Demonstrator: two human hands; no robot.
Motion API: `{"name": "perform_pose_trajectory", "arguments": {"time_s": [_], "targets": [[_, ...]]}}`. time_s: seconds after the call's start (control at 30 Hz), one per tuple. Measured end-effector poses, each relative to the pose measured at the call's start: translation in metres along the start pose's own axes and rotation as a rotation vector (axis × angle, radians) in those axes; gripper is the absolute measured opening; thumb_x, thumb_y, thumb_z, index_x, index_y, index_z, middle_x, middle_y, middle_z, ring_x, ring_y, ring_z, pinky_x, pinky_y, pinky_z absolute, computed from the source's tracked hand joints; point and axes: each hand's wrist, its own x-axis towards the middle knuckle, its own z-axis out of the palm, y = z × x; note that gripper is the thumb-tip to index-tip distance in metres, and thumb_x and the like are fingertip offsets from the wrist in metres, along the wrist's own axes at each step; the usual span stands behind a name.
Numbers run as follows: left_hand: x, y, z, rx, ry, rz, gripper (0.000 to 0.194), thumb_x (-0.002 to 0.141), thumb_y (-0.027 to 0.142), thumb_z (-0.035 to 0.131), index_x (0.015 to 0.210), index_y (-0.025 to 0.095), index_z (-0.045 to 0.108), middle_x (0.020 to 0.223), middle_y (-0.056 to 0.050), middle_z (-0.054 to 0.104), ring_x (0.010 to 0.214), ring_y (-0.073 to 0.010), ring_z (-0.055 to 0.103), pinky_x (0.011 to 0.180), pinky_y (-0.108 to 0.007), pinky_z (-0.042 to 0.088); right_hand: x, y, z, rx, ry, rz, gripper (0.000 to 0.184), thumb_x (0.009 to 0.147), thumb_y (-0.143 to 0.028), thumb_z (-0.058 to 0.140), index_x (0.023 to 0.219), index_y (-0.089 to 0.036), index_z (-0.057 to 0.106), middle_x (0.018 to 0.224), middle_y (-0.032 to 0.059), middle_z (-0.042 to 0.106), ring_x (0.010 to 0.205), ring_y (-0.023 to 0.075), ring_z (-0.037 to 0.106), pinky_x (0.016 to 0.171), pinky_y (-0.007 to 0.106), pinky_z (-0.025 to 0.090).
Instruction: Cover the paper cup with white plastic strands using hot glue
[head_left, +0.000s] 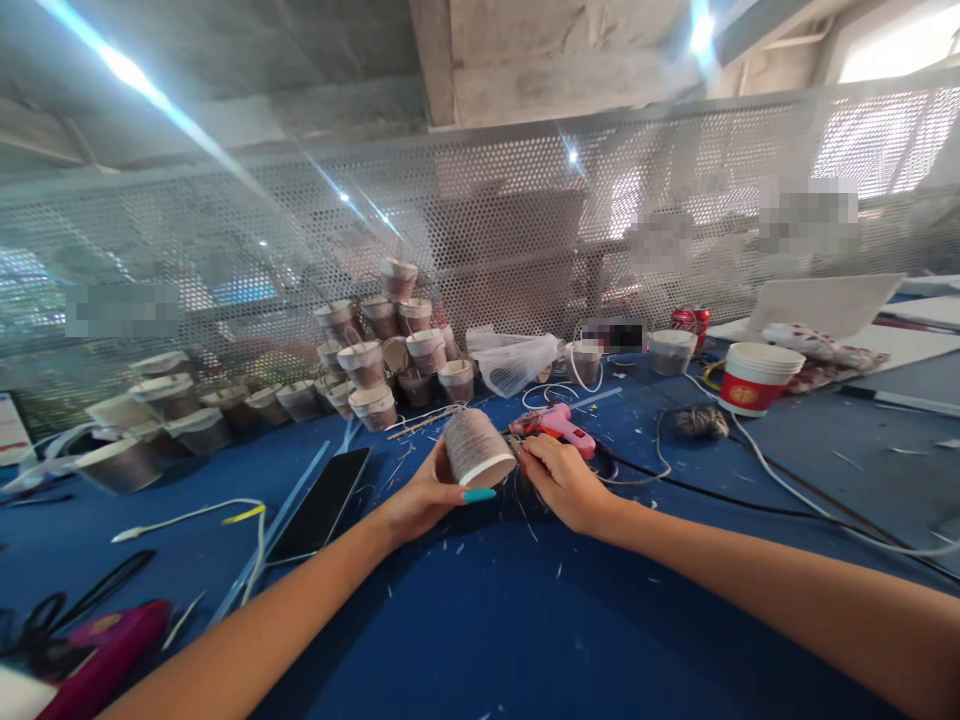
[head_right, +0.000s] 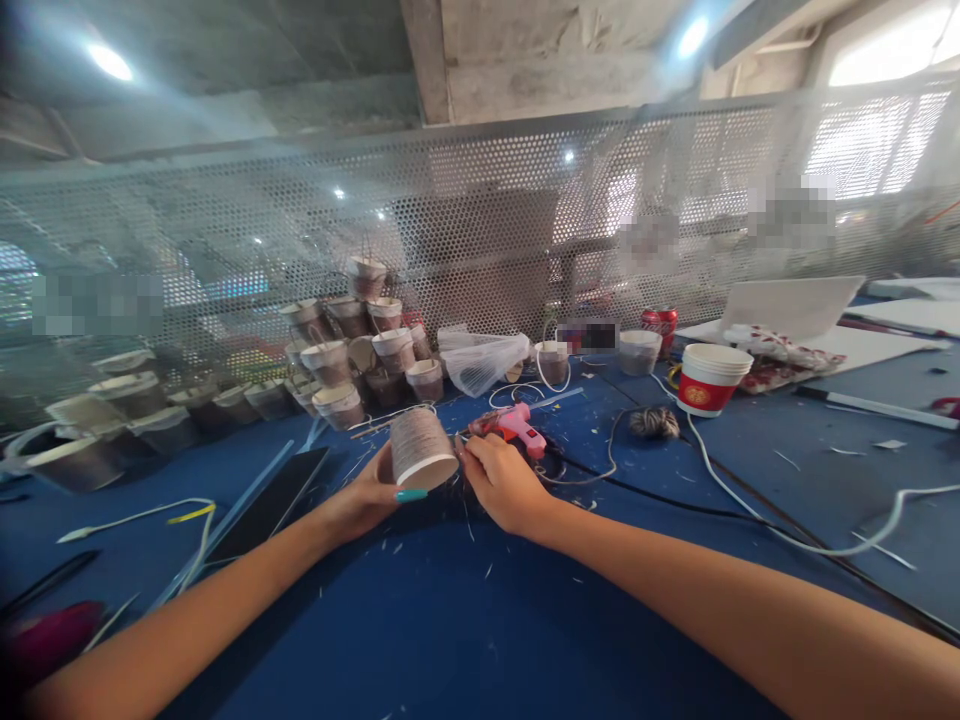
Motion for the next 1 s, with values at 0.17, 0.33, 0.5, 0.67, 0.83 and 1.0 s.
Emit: {"name": "perform_pose_trajectory", "arguments": {"time_s": [0.17, 0.33, 0.5, 0.67, 0.83, 1.0], "targets": [[0.0003, -0.0010, 0.0001, -0.017, -0.009, -0.007, 0.086, 0.044, 0.009, 0.080, 0.123, 0.023, 0.048, 0.119, -0.007, 0.060, 0.113, -0.0256, 0.054, 0.095, -0.035, 0.040, -0.0008, -0.0020, 0.0000, -0.034, -0.010, -0.035, 0.030, 0.093, -0.020, 0.037, 0.063, -0.021, 0.040, 0.062, 0.0003, 0.049, 0.059, 0.0129, 0.045, 0.059, 0.027, 0.037], [-0.0011, 0.0033, 0.0042, -0.020, 0.005, -0.017, 0.085, 0.043, 0.006, 0.079, 0.121, 0.024, 0.048, 0.123, -0.008, 0.057, 0.118, -0.0285, 0.049, 0.094, -0.036, 0.042, -0.0020, -0.0015, -0.0010, -0.033, 0.049, -0.072, 0.030, 0.093, -0.020, 0.037, 0.063, -0.021, 0.039, 0.062, 0.0003, 0.048, 0.059, 0.0132, 0.045, 0.058, 0.027, 0.037], [-0.0018, 0.0026, 0.0029, -0.022, 0.043, -0.017, 0.084, 0.041, 0.003, 0.077, 0.117, 0.024, 0.050, 0.124, -0.007, 0.056, 0.123, -0.0303, 0.045, 0.093, -0.037, 0.044, -0.0016, 0.0000, -0.0001, -0.039, 0.097, -0.102, 0.031, 0.093, -0.020, 0.037, 0.062, -0.022, 0.036, 0.062, 0.0003, 0.047, 0.060, 0.0141, 0.045, 0.058, 0.027, 0.036], [-0.0024, 0.0006, -0.0003, -0.025, -0.015, -0.020, 0.081, 0.043, 0.000, 0.076, 0.116, 0.025, 0.053, 0.125, -0.006, 0.056, 0.120, -0.0293, 0.048, 0.092, -0.038, 0.044, -0.0019, 0.0009, 0.0025, -0.058, 0.072, -0.106, 0.029, 0.093, -0.019, 0.037, 0.063, -0.022, 0.038, 0.063, 0.0009, 0.047, 0.060, 0.0145, 0.045, 0.059, 0.028, 0.037], [-0.0016, 0.0005, 0.0002, -0.037, -0.086, -0.024, 0.083, 0.045, 0.000, 0.075, 0.120, 0.026, 0.052, 0.128, -0.007, 0.056, 0.121, -0.0281, 0.049, 0.099, -0.040, 0.040, -0.0038, 0.0022, 0.0019, -0.091, 0.065, -0.116, 0.027, 0.093, -0.019, 0.037, 0.068, -0.020, 0.045, 0.067, 0.0028, 0.051, 0.062, 0.0151, 0.048, 0.061, 0.028, 0.040], [0.0003, -0.0037, -0.0033, -0.030, -0.121, -0.036, 0.087, 0.045, 0.000, 0.075, 0.124, 0.027, 0.050, 0.129, -0.005, 0.056, 0.122, -0.0287, 0.048, 0.101, -0.040, 0.038, -0.0046, 0.0027, 0.0012, -0.106, 0.030, -0.088, 0.026, 0.094, -0.019, 0.036, 0.071, -0.019, 0.049, 0.068, 0.0027, 0.052, 0.062, 0.0144, 0.048, 0.062, 0.029, 0.042]]}}
